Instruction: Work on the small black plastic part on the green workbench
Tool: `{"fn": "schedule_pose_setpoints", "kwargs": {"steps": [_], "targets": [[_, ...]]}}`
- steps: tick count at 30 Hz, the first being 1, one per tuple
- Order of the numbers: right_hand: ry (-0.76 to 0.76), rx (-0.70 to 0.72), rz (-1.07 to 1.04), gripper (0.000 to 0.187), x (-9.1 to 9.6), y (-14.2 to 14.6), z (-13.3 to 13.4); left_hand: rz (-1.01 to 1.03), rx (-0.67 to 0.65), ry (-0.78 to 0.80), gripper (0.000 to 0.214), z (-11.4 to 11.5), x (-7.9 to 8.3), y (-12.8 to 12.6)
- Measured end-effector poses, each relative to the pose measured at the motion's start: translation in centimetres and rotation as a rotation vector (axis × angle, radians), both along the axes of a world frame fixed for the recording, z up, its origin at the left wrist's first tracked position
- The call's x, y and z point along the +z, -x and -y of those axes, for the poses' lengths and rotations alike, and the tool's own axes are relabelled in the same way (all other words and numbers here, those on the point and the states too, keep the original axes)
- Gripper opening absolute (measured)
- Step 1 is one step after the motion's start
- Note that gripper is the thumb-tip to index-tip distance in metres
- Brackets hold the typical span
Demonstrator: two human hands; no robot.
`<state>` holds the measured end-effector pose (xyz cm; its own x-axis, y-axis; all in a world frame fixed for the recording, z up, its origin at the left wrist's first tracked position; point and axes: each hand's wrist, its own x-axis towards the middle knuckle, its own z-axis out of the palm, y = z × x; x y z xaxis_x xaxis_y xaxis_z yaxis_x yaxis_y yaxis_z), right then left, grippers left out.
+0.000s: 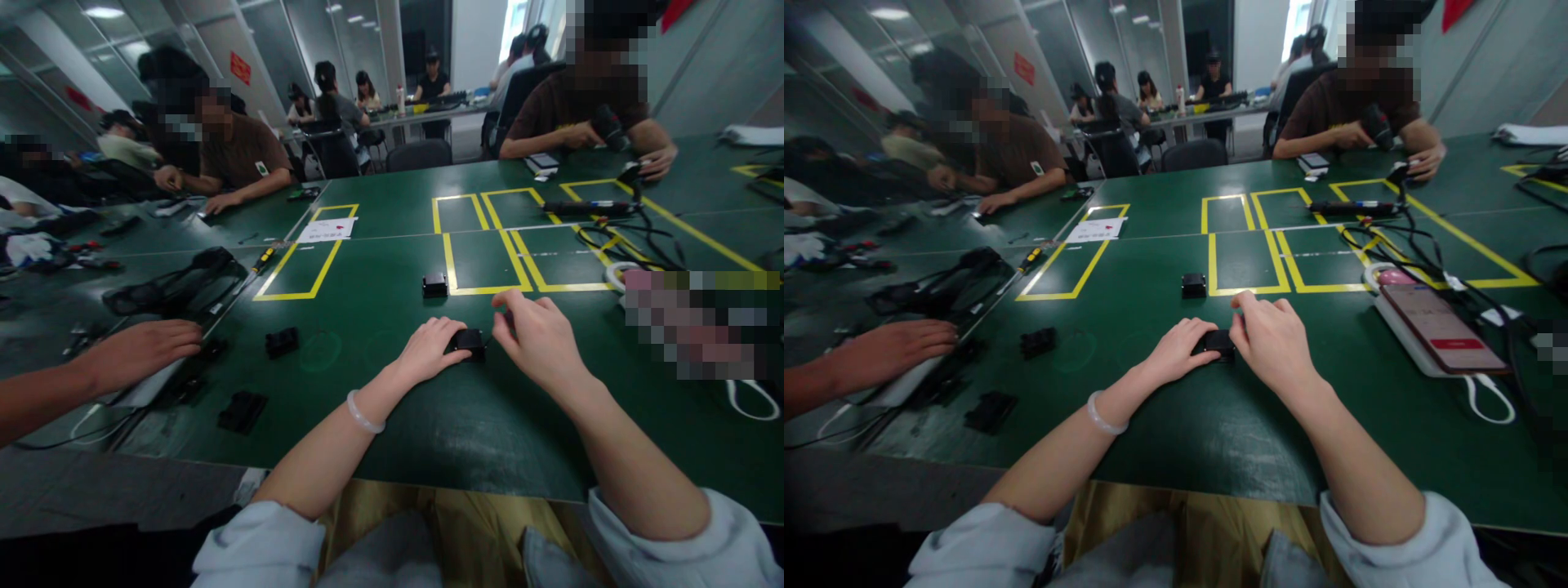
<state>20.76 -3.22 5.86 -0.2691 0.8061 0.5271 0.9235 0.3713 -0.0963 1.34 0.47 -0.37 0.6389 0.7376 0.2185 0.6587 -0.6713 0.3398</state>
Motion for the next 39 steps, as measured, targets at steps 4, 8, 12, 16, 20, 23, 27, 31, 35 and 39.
{"fn": "schedule_pose_setpoints", "kwargs": {"steps": [4, 8, 12, 16, 20, 23, 27, 31, 35, 39], "targets": [[0.009, 0.030, -0.015, 0.022, 0.06, -0.05, 0.02, 0.001, -0.002, 0.000, 0.041, 0.01, 0.02, 0.01], [0.003, 0.017, -0.004, 0.024, -0.04, -0.17, -0.06, -0.003, 0.000, 0.008, 0.041, 0.03, 0.03, 0.01], [0.001, 0.018, -0.007, 0.022, -0.01, -0.14, -0.06, -0.013, 0.007, 0.016, 0.040, 0.05, 0.07, -0.02], [0.016, 0.025, -0.004, 0.025, 0.10, -0.14, 0.02, -0.019, 0.001, 0.011, 0.041, 0.04, 0.13, -0.03], [0.006, 0.007, 0.011, 0.024, 0.05, -0.10, 0.00, -0.018, -0.001, 0.014, 0.041, 0.01, 0.11, -0.03], [-0.014, -0.008, -0.016, 0.022, -0.01, 0.00, 0.00, -0.010, -0.001, 0.006, 0.041, 0.00, 0.04, -0.02], [-0.015, -0.002, -0.028, 0.021, 0.00, 0.01, 0.08, -0.008, -0.003, 0.000, 0.041, -0.02, -0.01, 0.02], [-0.015, 0.005, -0.026, 0.023, -0.01, -0.06, 0.11, -0.008, 0.000, 0.007, 0.041, 0.00, 0.02, 0.02], [-0.020, -0.007, -0.026, 0.020, 0.07, 0.07, 0.13, -0.011, 0.005, 0.022, 0.041, 0.04, 0.10, 0.00], [0.000, 0.009, -0.036, 0.023, 0.17, 0.06, 0.19, -0.014, 0.001, 0.023, 0.041, 0.03, 0.14, 0.01]]}}
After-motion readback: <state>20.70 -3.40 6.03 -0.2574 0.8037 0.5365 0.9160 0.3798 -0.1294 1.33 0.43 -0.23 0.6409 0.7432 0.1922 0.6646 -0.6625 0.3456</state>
